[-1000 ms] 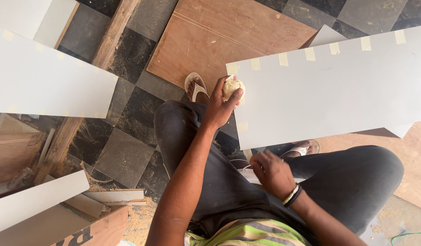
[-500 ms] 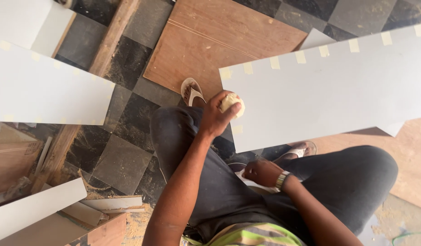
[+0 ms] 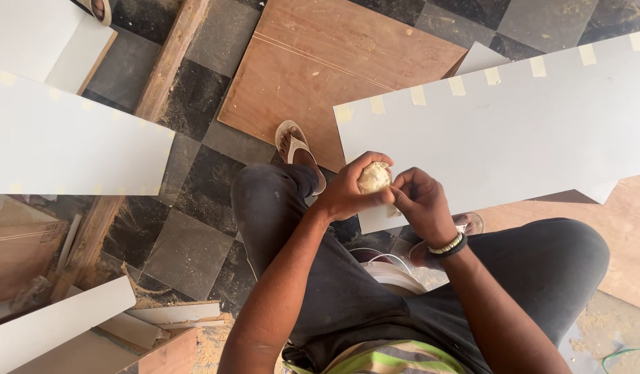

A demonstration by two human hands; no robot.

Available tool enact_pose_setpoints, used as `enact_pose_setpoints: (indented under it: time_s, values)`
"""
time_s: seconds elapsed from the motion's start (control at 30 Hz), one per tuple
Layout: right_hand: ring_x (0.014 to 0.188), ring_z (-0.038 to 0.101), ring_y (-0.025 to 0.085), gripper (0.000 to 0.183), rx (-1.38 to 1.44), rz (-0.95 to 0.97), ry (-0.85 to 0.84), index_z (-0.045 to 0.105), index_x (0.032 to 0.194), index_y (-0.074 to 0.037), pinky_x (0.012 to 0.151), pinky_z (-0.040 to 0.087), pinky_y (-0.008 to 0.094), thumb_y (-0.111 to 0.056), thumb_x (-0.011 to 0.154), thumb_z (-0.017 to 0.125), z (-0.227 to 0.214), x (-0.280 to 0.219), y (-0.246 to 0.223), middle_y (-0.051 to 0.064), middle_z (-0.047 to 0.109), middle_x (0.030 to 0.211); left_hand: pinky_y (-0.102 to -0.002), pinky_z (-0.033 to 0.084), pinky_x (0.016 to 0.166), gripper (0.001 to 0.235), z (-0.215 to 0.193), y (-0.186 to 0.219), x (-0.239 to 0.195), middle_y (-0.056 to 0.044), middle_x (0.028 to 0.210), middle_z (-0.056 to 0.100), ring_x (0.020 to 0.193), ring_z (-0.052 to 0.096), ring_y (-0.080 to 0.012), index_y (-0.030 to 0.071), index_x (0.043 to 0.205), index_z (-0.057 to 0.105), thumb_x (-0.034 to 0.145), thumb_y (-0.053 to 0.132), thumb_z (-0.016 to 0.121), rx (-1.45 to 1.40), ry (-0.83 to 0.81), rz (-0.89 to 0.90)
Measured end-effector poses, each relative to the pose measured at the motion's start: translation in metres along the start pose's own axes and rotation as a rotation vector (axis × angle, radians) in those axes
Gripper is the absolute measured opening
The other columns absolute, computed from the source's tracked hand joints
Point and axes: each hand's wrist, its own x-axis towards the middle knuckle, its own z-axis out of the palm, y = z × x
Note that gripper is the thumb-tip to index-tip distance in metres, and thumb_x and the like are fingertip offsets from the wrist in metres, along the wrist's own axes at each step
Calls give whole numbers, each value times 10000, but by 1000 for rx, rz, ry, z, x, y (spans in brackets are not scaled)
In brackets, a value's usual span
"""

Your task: Applying small pieces of masking tape to the edges of a white melamine board to secure edge banding.

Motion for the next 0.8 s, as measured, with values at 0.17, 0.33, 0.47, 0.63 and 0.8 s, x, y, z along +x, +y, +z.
enact_pose_setpoints:
  time_s: [0.17,0.33,0.47,0.63,0.8]
  values:
    - [729,608,38,163,-10,-60,30,645,999,-24,638,510,200,-138,947,748,-1,3,7,2,682,814,-315,585,906,853,0,7,2,-73,1168,663,1084,668,-170,84,1325,548,693,547,887,112,-17,-29]
    - [802,632,42,186,136,-103,43,636,1026,-34,697,540,198,-164,951,745,-2,8,3,-5,701,881,-317,573,853,755,-1,0,6,-54,1109,657,1024,654,-158,86,1295,549,727,446,892,39,-50,-92]
    - [845,632,48,281,118,-202,70,607,1114,-20,747,546,210,-186,941,755,-1,12,0,4,666,945,-309,579,761,638,-1,-4,11,-52,1019,656,916,655,-148,70,1270,574,802,425,824,-21,-128,-121]
    - [812,609,107,264,89,-54,213,653,1129,-4,746,522,251,-254,1053,691,-1,11,23,67,677,934,-287,594,608,616,-9,-3,18,-59,872,693,758,696,-137,33,1252,559,867,492,706,-158,-70,-151]
    - [941,617,303,483,-826,-295,-60,678,1096,-97,823,515,433,-292,711,895,40,-11,-31,123,643,1038,-265,533,602,546,-26,-16,24,-67,809,696,711,677,-132,-6,1132,657,1015,509,520,-363,468,-108]
